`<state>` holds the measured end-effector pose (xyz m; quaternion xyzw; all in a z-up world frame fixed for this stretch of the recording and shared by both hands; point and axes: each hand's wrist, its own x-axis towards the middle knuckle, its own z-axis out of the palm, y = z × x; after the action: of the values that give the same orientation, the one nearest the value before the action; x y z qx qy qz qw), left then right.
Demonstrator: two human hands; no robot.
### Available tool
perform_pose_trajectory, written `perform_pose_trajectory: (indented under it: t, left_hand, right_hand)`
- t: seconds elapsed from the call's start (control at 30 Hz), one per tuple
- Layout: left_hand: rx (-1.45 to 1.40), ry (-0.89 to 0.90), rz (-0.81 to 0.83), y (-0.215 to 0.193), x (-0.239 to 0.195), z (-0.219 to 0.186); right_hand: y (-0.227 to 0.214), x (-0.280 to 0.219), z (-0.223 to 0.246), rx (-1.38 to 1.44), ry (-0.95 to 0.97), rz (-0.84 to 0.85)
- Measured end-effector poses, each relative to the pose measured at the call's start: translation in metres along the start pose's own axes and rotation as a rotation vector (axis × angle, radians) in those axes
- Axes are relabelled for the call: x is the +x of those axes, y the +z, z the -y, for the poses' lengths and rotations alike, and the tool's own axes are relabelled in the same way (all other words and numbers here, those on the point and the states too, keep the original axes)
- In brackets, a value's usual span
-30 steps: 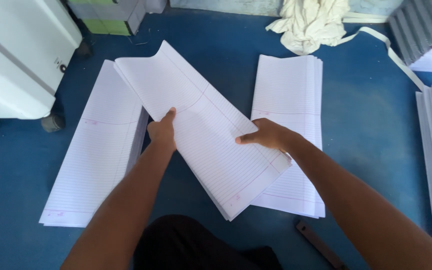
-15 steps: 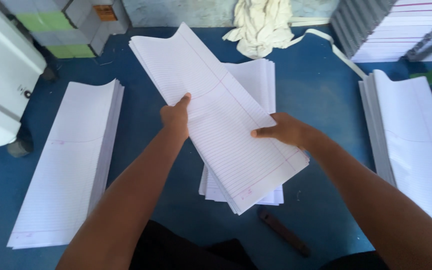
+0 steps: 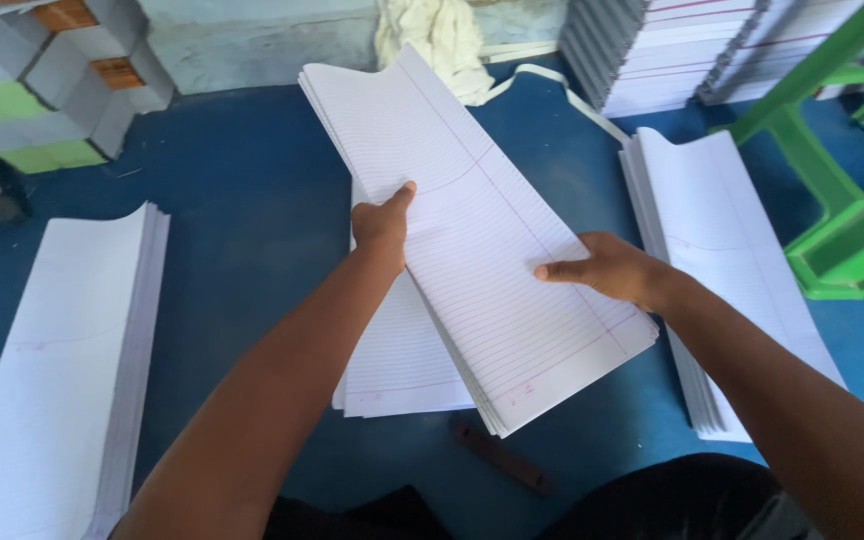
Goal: The person folds lined paper sheets in half lengthwise, presses the crease with a small wooden tool, and stacks the folded sheets. The person repeats this process for multiple sheets, aligning and stacking them into a neat pile.
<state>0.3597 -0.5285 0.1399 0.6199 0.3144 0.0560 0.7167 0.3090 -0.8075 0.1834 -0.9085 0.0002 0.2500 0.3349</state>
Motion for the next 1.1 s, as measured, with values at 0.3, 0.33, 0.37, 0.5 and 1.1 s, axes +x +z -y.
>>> perform_pose_trajectory:
  t: [0.3, 0.33, 0.37, 0.5, 1.1]
  left_hand:
    - [0.036, 0.01, 0.131, 0.093, -0.033, 0.001]
    - [0.064, 0.012, 0.144, 0.103, -0.036, 0.001]
    - [0.092, 0.013, 0.157, 0.114, -0.04, 0.002]
    - [0.129, 0.03, 0.194, 0.159, -0.055, 0.009]
    - [0.344, 0.172, 0.397, 0.309, -0.105, 0.071]
  right_hand:
    - [-0.057, -0.023, -0.067, -0.01, 0.067, -0.103]
    - [-0.065, -0.027, -0.075, 0.004, 0.047, -0.101]
    - [-0.071, -0.03, -0.083, 0.018, 0.027, -0.098]
    - [-0.092, -0.044, -0.116, -0.003, 0.073, -0.166]
    - [-0.135, -0.094, -0.235, 0.023, 0.159, -0.389]
